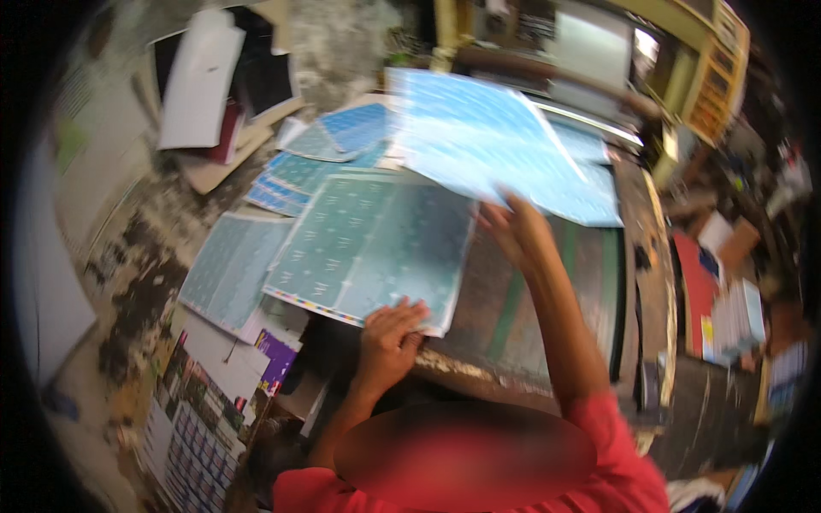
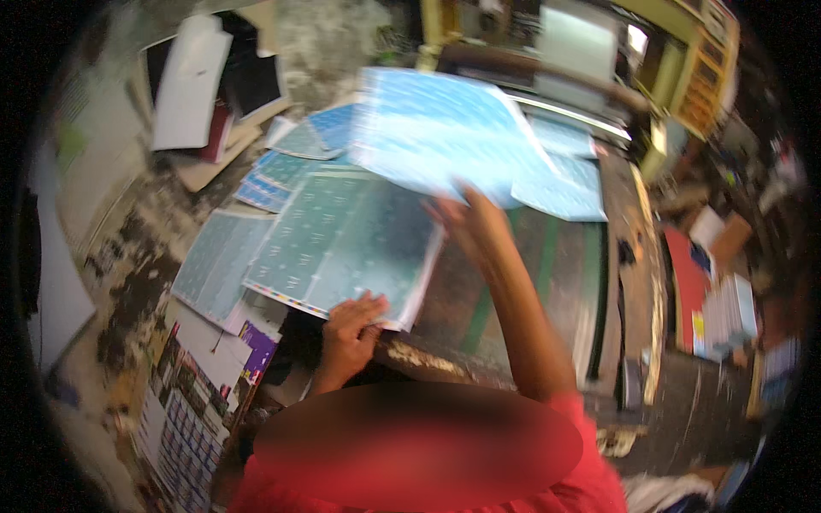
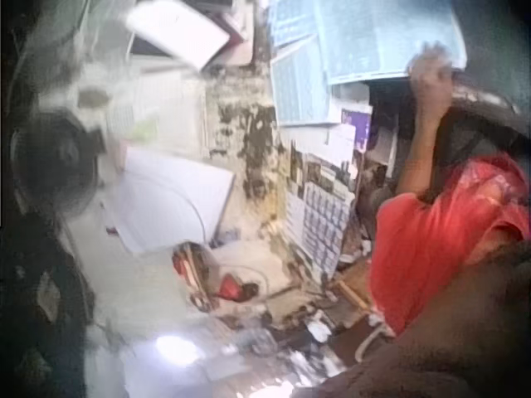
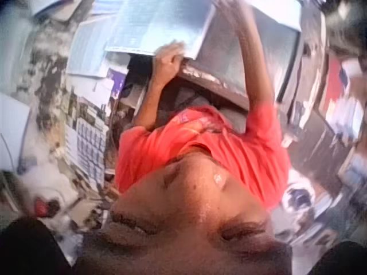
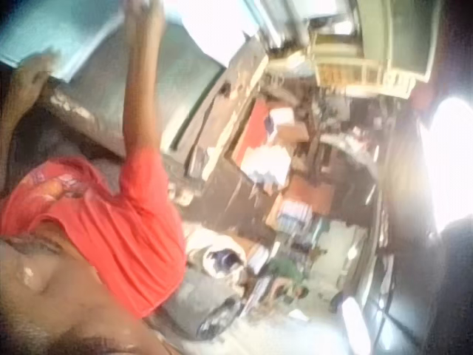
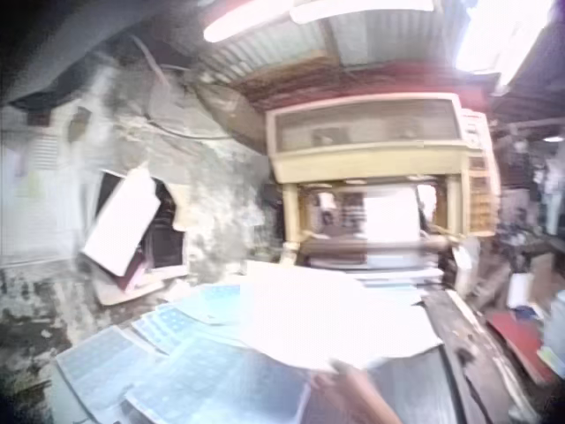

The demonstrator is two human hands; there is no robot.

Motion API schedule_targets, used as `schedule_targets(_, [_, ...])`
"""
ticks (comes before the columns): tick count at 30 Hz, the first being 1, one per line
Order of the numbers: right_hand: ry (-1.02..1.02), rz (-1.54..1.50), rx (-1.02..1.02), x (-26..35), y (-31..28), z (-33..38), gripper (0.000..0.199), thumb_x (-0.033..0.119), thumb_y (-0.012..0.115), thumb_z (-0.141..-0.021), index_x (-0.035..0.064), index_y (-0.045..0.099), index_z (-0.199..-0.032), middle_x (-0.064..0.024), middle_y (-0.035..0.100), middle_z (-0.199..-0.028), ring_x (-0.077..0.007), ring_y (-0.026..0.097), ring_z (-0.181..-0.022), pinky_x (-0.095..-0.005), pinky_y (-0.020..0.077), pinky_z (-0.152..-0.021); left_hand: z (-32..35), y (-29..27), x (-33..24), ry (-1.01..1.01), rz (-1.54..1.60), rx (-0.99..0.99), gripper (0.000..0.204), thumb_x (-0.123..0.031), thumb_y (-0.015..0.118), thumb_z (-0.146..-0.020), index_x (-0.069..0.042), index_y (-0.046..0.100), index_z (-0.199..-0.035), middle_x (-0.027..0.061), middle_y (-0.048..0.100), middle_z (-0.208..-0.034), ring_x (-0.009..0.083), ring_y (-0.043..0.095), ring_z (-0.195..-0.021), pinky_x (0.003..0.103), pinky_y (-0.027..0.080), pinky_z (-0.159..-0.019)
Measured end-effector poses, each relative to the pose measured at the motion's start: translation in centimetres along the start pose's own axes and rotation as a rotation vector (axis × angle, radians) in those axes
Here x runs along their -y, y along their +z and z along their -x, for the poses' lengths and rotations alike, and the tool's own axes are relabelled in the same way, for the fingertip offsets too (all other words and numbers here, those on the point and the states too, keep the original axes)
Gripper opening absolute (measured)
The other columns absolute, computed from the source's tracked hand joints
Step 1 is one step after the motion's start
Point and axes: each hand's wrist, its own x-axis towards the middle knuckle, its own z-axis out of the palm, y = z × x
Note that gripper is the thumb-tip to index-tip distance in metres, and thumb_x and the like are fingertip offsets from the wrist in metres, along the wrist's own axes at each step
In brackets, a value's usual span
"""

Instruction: The person feeds printed sheets of paper into a machine one by one, picking them from a stack on the left and placing them onto the conveyor belt of the machine.

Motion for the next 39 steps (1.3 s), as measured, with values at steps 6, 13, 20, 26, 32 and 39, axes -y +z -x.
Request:
schedule_targets(6, [-0.043,0.692,0.524,5.3,15.0,-1.1,0.090,0.069,0.048,-0.091,-0.0081,0.038,-0.137,-0.0201,0.069,-0.091,-0.0209,0.066,-0.069,-0.0321,0.0562,-0.070,0.4,-0.5,-0.1,-0.301,0.393,-0.052,0.027,-0.026,0.056,-0.099,-0.006,0.069,-0.112,0.0110,0.069,-0.116,0.0324,0.064,-0.111,0.041,0.045,-0.095])
schedule_targets(13, [0.514,1.047,0.330,2.5,-4.9,10.5,0.070,0.064,0.056,-0.089,-0.0052,0.067,-0.096,-0.0110,0.063,-0.062,-0.0179,0.062,-0.049,-0.0294,0.0502,-0.046,-2.3,-1.2,-3.2,0.154,0.188,0.140,0.030,-0.020,0.063,-0.093,-0.009,0.066,-0.121,0.0129,0.067,-0.118,0.0314,0.058,-0.118,0.050,0.038,-0.104])
schedule_targets(20, [0.407,0.115,-0.098,-3.7,-17.0,14.3,0.033,0.027,0.062,-0.094,-0.0011,0.054,-0.108,-0.0058,0.056,-0.065,-0.0110,0.048,-0.044,-0.0319,0.0533,-0.043,-2.3,-0.1,-3.8,0.075,-0.147,0.363,0.061,-0.034,0.067,-0.088,-0.006,0.050,-0.139,0.0155,0.043,-0.149,0.0371,0.037,-0.139,0.054,0.026,-0.114])
schedule_targets(26, [0.362,0.023,-0.464,-6.4,-24.8,10.4,0.029,0.032,0.060,-0.096,0.0104,0.051,-0.112,-0.0044,0.057,-0.070,-0.0103,0.045,-0.048,-0.0340,0.0514,-0.055,-0.3,-0.2,-0.7,0.050,-0.192,0.313,0.051,-0.013,0.068,-0.079,-0.008,0.060,-0.129,0.0126,0.059,-0.135,0.0348,0.050,-0.130,0.048,0.035,-0.108])
schedule_targets(32, [0.239,-0.044,-0.589,-6.7,-34.1,-0.5,0.036,0.037,0.055,-0.099,0.0085,0.047,-0.119,-0.0101,0.060,-0.086,-0.0125,0.053,-0.057,-0.0375,0.0571,-0.070,-1.0,-1.5,-1.5,-0.041,-0.027,0.298,0.044,-0.027,0.073,-0.083,-0.008,0.066,-0.122,0.0115,0.065,-0.127,0.0345,0.056,-0.124,0.046,0.038,-0.105])
schedule_targets(39, [0.064,-0.157,-0.541,-2.3,-38.0,-11.0,0.059,0.050,0.042,-0.101,-0.0042,0.044,-0.123,-0.0136,0.059,-0.077,-0.0193,0.056,-0.065,-0.0448,0.0571,-0.080,-1.3,-2.0,-2.3,-0.156,0.056,0.315,0.037,-0.016,0.069,-0.085,-0.010,0.065,-0.121,0.0130,0.063,-0.129,0.0361,0.053,-0.128,0.048,0.037,-0.107])
